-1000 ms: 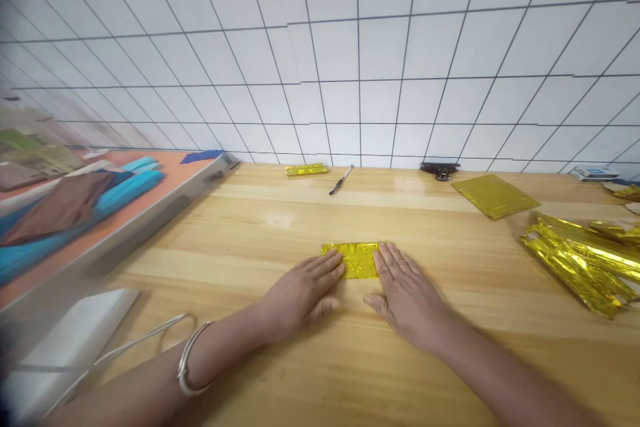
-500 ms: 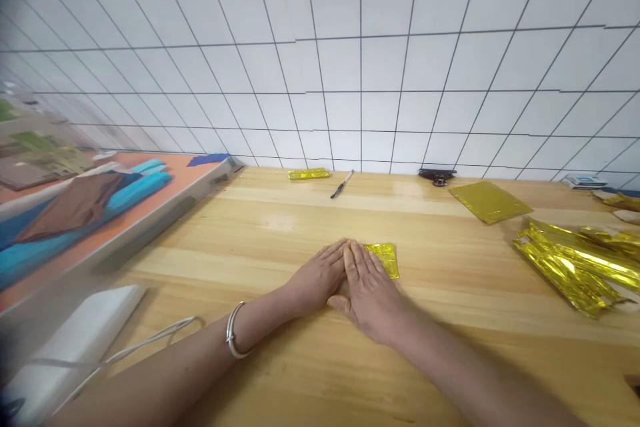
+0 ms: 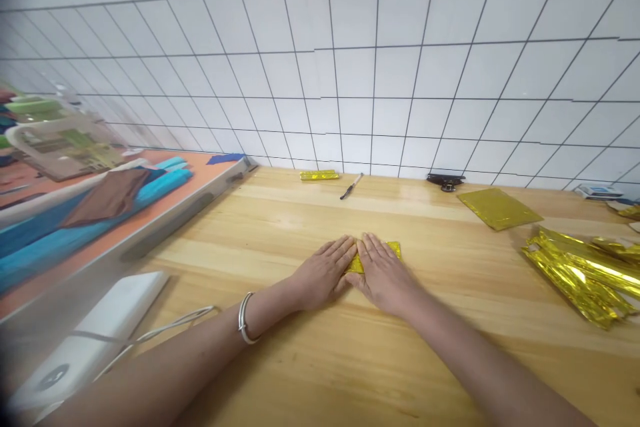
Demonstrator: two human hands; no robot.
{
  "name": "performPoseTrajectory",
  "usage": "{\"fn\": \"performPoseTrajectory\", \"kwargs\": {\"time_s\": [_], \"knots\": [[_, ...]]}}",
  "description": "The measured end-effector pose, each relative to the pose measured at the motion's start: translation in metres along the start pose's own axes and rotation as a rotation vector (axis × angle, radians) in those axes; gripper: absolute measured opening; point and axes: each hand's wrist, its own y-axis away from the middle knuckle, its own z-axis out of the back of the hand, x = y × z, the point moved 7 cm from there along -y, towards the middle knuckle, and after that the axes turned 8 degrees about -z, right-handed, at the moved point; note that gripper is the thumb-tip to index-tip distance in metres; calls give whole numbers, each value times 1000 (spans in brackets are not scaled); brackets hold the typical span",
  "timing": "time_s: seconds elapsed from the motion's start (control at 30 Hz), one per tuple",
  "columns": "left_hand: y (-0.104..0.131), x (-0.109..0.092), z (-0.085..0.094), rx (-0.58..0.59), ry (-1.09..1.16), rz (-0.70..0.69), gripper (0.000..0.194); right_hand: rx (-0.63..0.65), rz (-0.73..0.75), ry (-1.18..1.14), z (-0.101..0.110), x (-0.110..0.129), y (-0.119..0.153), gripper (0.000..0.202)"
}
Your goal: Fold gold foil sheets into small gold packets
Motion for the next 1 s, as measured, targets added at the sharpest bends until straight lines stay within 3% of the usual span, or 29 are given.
{"fn": "performPoseTrajectory", "kwargs": {"time_s": [0.2, 0.33, 0.6, 1.0], "knots": [[-26, 24, 1, 25, -40, 32, 54, -32, -32, 33, -1, -18, -31, 77], [-24, 21, 1, -10, -6, 3, 54, -53, -42, 36, -1, -21, -39, 77], [-9, 12, 5, 37, 77, -73, 63, -37, 78, -3, -1, 1, -7, 77], [15, 20, 16, 80, 83, -113, 62, 38, 14, 23, 11, -27, 23, 72]]}}
